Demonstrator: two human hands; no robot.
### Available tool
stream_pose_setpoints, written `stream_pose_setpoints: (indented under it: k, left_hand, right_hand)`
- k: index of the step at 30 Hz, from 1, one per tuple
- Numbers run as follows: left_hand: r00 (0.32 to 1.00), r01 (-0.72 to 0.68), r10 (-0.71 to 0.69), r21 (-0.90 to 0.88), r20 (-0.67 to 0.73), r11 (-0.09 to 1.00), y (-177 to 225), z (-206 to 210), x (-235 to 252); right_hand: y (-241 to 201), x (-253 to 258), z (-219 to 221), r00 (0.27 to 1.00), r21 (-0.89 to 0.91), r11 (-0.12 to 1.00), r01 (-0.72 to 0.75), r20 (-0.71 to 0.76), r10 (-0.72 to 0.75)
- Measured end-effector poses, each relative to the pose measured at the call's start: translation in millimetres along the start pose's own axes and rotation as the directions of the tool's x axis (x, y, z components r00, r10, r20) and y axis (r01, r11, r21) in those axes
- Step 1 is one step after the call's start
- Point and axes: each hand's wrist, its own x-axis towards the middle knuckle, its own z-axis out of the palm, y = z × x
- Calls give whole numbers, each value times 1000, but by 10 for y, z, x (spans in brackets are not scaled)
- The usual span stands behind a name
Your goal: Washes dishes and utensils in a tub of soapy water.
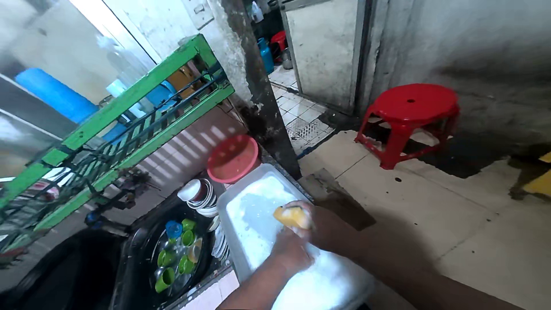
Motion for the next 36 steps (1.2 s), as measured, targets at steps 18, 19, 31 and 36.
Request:
stream_pose_setpoints:
  k: [18, 19, 31, 36]
  left_hand:
    - [928, -56, -173, -583, -330, 810, -458, -911, -440]
    - [909, -86, -164, -558, -382, 825, -404, -978, -505]
    - [747, -482, -523, -876, -411, 0, -518, -752, -590]
    - [711, -446, -621, -894, -330, -36, -753, -731, -642]
  right_hand:
    - [-132, 79, -289, 977, 677, 705, -213, 146, 155]
    - [-171, 113, -270, 969, 683, 691, -237, 219, 115]
    - [-361, 311, 221, 975, 725, 659, -201, 214, 63]
    - [-597, 317, 155, 877, 245, 941, -234, 472, 95]
